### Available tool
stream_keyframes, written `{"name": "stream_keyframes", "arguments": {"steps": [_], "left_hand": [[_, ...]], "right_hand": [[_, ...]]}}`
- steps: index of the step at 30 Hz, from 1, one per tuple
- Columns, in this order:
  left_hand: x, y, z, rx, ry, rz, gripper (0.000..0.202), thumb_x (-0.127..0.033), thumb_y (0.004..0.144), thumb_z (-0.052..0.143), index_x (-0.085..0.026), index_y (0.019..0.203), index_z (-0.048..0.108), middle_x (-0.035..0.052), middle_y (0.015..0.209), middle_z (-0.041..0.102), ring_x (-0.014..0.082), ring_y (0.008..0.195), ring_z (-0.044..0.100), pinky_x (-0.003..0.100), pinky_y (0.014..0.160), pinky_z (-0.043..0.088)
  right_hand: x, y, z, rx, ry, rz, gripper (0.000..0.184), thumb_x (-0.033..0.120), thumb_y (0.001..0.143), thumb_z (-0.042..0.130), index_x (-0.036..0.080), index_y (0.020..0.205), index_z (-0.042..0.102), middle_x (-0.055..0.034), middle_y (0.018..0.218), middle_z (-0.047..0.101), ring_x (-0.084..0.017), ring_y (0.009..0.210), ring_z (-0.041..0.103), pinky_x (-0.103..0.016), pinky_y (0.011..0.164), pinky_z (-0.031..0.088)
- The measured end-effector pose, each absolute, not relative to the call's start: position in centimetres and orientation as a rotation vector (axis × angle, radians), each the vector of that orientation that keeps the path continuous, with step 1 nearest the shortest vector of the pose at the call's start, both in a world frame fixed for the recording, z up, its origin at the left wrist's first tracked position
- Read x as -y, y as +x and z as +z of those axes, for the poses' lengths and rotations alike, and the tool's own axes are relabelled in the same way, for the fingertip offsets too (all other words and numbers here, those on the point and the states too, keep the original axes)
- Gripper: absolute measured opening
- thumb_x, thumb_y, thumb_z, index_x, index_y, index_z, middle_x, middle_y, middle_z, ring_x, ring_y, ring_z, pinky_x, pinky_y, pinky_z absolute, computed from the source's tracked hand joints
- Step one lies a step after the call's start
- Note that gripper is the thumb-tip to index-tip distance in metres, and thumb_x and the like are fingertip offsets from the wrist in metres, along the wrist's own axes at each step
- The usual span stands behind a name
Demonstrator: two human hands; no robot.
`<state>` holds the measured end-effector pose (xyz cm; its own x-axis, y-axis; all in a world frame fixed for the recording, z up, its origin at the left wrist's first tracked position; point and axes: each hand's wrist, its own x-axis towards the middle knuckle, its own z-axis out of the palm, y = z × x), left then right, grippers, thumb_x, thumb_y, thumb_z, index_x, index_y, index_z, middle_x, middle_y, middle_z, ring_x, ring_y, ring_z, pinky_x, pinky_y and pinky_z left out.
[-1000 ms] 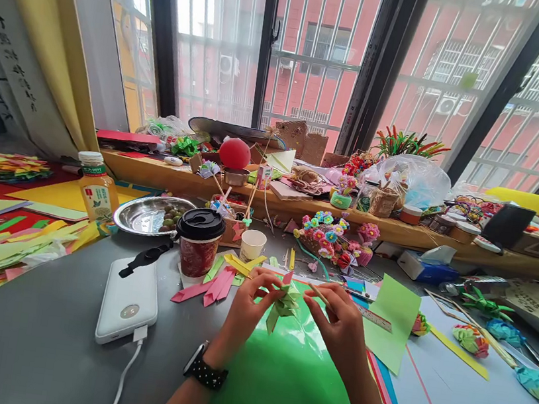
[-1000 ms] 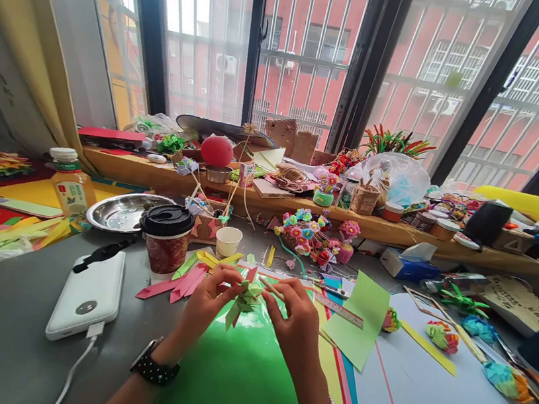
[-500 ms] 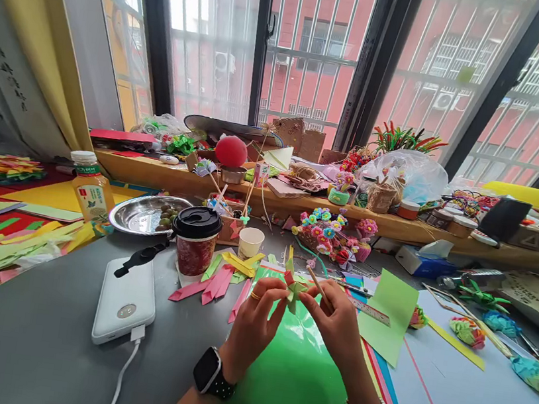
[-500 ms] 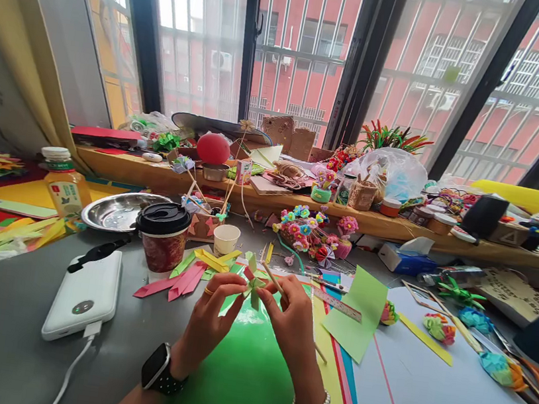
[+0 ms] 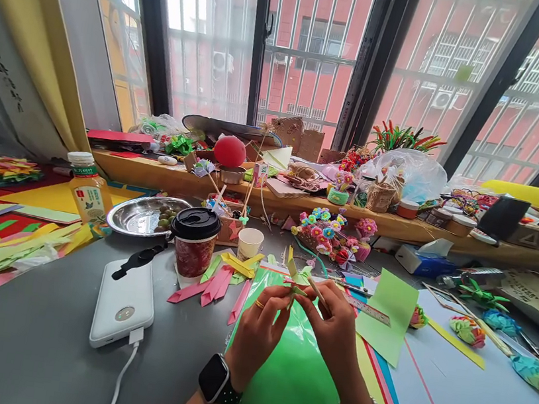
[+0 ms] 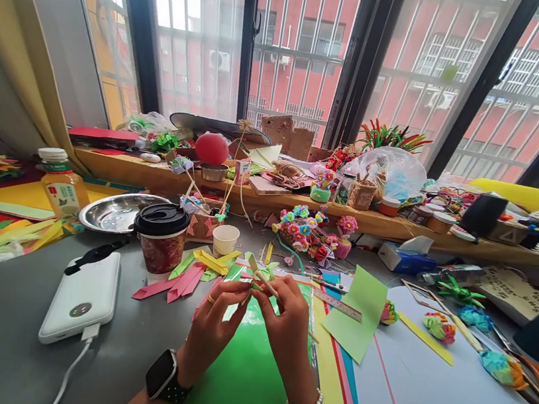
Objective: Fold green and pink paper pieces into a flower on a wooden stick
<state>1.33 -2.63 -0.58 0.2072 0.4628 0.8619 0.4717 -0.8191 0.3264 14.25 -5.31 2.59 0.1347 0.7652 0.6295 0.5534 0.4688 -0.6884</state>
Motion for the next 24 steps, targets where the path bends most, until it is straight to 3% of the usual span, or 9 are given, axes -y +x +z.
{"name": "stream_keyframes", "arguments": {"steps": [11,19,24], "left_hand": [[2.4,1.2,-1.1,0.888,-2.447,-1.750,0.016,-0.008,0.078,0.049,-0.022,0.083,0.053,0.0051,0.089,0.065,0.0153,0.087,0.062,0.027,0.077,0.049],[2.1,0.9,0.7,0.998,-2.632,-2.016,0.008,-0.014,0.078,0.051,-0.020,0.081,0.056,0.0017,0.076,0.060,0.0140,0.074,0.058,0.027,0.068,0.049],[1.7,1.0,0.8,1.190,-2.787,-2.153,0.007,-0.021,0.077,0.053,-0.019,0.077,0.059,0.0022,0.075,0.060,0.0148,0.074,0.057,0.026,0.066,0.049]], "right_hand": [[5.3,14.5,2.6,1.479,-1.255,0.175,0.015,0.030,0.079,0.055,0.018,0.070,0.057,-0.0003,0.066,0.051,-0.012,0.058,0.047,-0.023,0.051,0.039],[5.3,15.2,2.8,1.568,-1.299,0.243,0.020,0.034,0.077,0.056,0.017,0.066,0.056,0.0020,0.060,0.046,-0.010,0.050,0.039,-0.021,0.046,0.034],[5.4,15.4,3.1,1.613,-1.304,0.224,0.017,0.031,0.076,0.058,0.018,0.086,0.060,-0.0014,0.076,0.052,-0.011,0.056,0.046,-0.022,0.050,0.040]]}}
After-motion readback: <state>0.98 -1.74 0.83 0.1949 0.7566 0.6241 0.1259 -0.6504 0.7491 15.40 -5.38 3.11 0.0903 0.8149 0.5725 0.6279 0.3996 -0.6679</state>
